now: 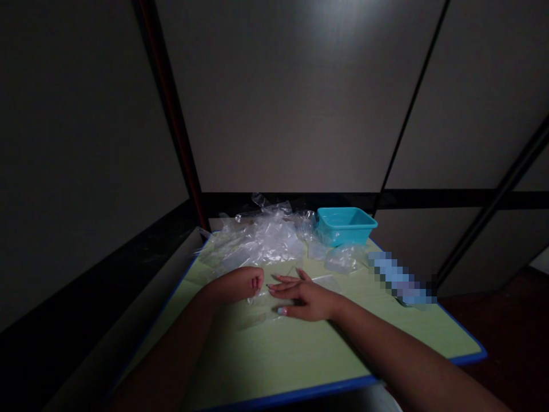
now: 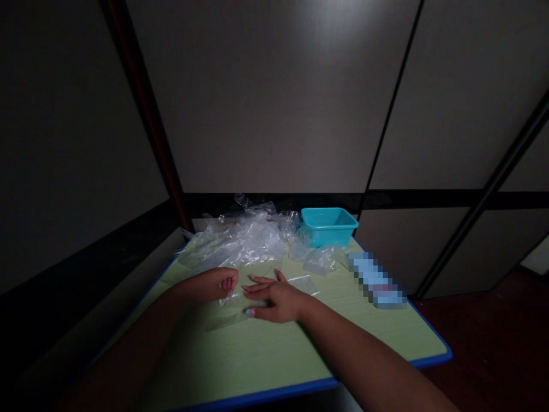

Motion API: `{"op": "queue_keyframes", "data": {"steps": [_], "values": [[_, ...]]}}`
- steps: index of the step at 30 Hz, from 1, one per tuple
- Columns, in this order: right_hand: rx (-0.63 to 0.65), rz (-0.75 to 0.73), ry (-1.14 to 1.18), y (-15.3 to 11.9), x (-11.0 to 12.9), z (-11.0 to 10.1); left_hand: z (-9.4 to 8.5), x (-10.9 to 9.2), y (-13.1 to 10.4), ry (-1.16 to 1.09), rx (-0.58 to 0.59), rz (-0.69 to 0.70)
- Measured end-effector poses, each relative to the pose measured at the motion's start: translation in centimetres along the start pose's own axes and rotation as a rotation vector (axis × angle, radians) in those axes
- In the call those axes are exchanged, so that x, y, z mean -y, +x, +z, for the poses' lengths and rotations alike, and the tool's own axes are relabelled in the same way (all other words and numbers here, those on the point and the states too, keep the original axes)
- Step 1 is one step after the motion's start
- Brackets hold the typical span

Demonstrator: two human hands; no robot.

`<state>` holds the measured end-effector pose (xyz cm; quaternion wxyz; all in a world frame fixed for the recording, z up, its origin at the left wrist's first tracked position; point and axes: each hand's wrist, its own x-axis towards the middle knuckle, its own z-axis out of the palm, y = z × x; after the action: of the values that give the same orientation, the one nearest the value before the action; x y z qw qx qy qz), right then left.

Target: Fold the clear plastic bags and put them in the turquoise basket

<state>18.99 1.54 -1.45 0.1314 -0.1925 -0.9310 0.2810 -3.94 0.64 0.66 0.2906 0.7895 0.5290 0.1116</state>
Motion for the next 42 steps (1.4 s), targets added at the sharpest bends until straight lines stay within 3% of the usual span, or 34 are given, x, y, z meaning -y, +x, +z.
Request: {"op": "queue_keyframes", "data": {"steps": [14, 17, 22, 25, 31, 36, 42], "values": [[0.016, 0.014, -0.009, -0.1, 0.0, 0.0, -0.6, -0.4, -0.6, 0.111, 0.063, 0.056], [0.013, 0.013, -0.015, -0.1, 0.0, 0.0, -0.7, -0.3, -0.5, 0.124, -0.007, 0.052], [0.012, 0.002, -0.018, 0.0, 0.0, 0.0, -0.1, 0.1, 0.5, 0.166, -0.227, -0.024], [0.021, -0.002, -0.011, 0.0, 0.0, 0.0, 0.6, 0.2, 1.0, 0.217, -0.274, -0.063], [0.026, 0.007, 0.003, 0.0, 0.0, 0.0, 1.3, 0.0, 0.7, 0.291, -0.259, -0.095], [0.038, -0.001, 0.000, 0.0, 0.0, 0.1, 1.0, 0.4, 0.2, 0.328, -0.168, -0.083], [0.048, 0.006, -0.013, 0.0, 0.1, -0.1, 0.0, 0.0, -0.5, 0.427, -0.073, -0.254]]}}
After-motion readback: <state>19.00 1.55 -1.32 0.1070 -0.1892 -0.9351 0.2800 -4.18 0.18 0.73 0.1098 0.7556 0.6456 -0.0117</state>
